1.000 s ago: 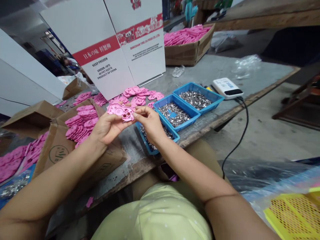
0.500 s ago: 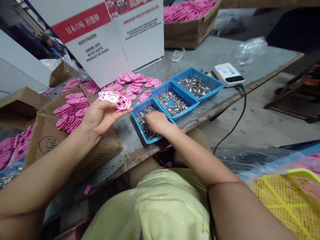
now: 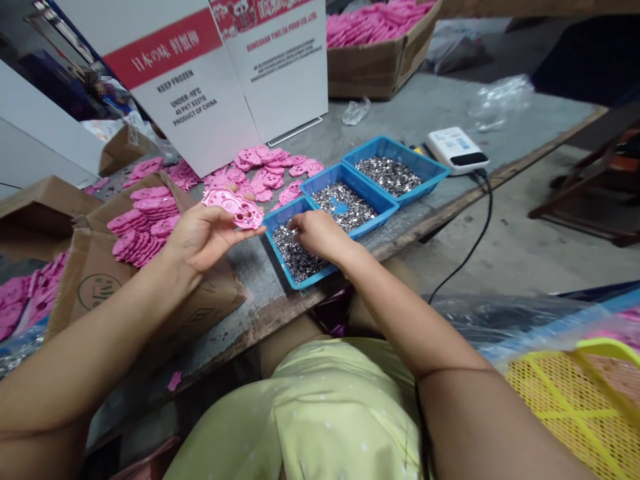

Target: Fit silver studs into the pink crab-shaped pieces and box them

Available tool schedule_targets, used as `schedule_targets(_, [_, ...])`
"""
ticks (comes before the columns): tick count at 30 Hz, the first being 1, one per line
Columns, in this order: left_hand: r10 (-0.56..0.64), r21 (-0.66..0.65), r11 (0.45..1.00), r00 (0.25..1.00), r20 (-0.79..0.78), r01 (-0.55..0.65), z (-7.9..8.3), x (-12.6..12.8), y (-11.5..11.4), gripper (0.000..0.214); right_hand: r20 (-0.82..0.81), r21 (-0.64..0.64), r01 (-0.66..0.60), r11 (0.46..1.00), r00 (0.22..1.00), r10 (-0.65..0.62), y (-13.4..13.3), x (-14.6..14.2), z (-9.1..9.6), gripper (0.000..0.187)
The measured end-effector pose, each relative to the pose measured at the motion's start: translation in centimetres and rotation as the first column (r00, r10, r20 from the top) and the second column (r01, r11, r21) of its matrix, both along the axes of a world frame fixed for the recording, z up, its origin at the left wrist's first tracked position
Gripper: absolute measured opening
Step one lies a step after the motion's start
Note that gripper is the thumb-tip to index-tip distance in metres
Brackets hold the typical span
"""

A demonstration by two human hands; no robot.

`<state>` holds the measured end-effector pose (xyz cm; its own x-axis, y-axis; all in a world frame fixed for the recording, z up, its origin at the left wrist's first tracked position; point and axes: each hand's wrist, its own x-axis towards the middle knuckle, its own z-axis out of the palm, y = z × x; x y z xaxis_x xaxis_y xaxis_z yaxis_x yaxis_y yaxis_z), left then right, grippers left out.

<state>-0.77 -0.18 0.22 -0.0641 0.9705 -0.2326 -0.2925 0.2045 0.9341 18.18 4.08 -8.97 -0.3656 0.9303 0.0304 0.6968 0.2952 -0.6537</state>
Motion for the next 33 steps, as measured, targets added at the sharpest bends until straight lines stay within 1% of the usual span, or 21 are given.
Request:
schedule_targets(2, [-0.023,-0.043,0.999,1.0,-0.022,0.022,-0.1,0.0,0.0,0.036,-0.176,-0.033,0.053,0.998,0.983,-0.058,0.3,0.1,-0.2,0.008])
schedule_targets(3, [-0.034,-0.06,0.998,0.999,-0.031,0.032,0.0,0.0,0.0,0.04,-0.281,-0.059,0.073,0.996,0.956,-0.087,0.4,0.1,-0.3,0.01])
schedule_targets(4, [-0.043,-0.074,0.996,0.998,-0.043,0.039,0.0,0.0,0.0,0.045,-0.394,-0.093,0.082,0.992,0.912,-0.112,0.5,0.2,-0.3,0.016])
schedule_targets(6, [-0.053,-0.096,0.994,0.996,-0.076,0.046,0.0,0.0,-0.1,0.053,-0.609,-0.178,0.055,0.983,0.778,-0.154,0.5,0.2,-0.2,0.028])
schedule_targets(8, [-0.075,-0.118,0.991,0.99,-0.116,0.061,0.1,0.1,-0.2,0.054,-0.764,-0.243,-0.025,0.97,0.621,-0.176,0.3,0.0,0.1,0.036])
schedule_targets(10, [-0.125,-0.142,0.984,0.983,-0.135,0.106,0.1,0.1,-0.4,0.047,-0.85,-0.27,-0.106,0.957,0.493,-0.185,-0.1,-0.3,0.6,0.04])
schedule_targets(11, [-0.157,-0.152,0.979,0.978,-0.135,0.136,0.1,0.1,-0.4,0.043,-0.876,-0.273,-0.134,0.953,0.444,-0.189,-0.3,-0.6,0.8,0.041])
schedule_targets(13, [-0.214,-0.163,0.968,0.968,-0.129,0.192,0.0,0.1,-0.6,0.034,-0.908,-0.268,-0.176,0.947,0.375,-0.187,-0.8,-1.1,1.3,0.039])
schedule_targets(14, [-0.234,-0.164,0.963,0.964,-0.126,0.212,0.0,0.1,-0.6,0.032,-0.918,-0.263,-0.196,0.945,0.353,-0.182,-1.0,-1.4,1.5,0.038])
schedule_targets(16, [-0.248,-0.154,0.961,0.961,-0.123,0.229,-0.1,0.0,-0.6,0.031,-0.928,-0.258,-0.228,0.939,0.33,-0.175,-1.3,-1.8,1.9,0.034])
schedule_targets(18, [-0.245,-0.131,0.965,0.962,-0.124,0.228,-0.3,-0.1,-0.6,0.035,-0.928,-0.264,-0.234,0.935,0.327,-0.18,-1.5,-2.2,2.2,0.031])
schedule_targets(21, [-0.227,-0.085,0.973,0.963,-0.146,0.217,-0.4,0.0,-0.6,0.039,-0.923,-0.262,-0.182,0.948,0.335,-0.191,-1.6,-2.5,2.4,0.028])
schedule_targets(25, [-0.165,-0.027,0.986,0.966,-0.2,0.163,-0.3,0.3,-0.8,0.043,-0.912,-0.193,-0.078,0.978,0.381,-0.149,-1.7,-2.6,2.7,0.029])
schedule_targets(27, [-0.138,0.002,0.99,0.963,-0.231,0.142,-0.2,0.5,-0.9,0.044,-0.903,-0.158,-0.055,0.986,0.412,-0.122,-1.8,-2.6,2.9,0.033])
schedule_targets(30, [-0.106,0.023,0.993,0.961,-0.253,0.116,0.0,0.7,-1.1,0.044,-0.888,-0.141,-0.063,0.988,0.45,-0.098,-1.9,-2.8,3.2,0.039])
schedule_targets(33, [-0.079,0.04,0.995,0.963,-0.256,0.093,0.0,0.8,-1.1,0.042,-0.878,-0.117,-0.085,0.989,0.475,-0.063,-2.0,-3.2,3.3,0.039])
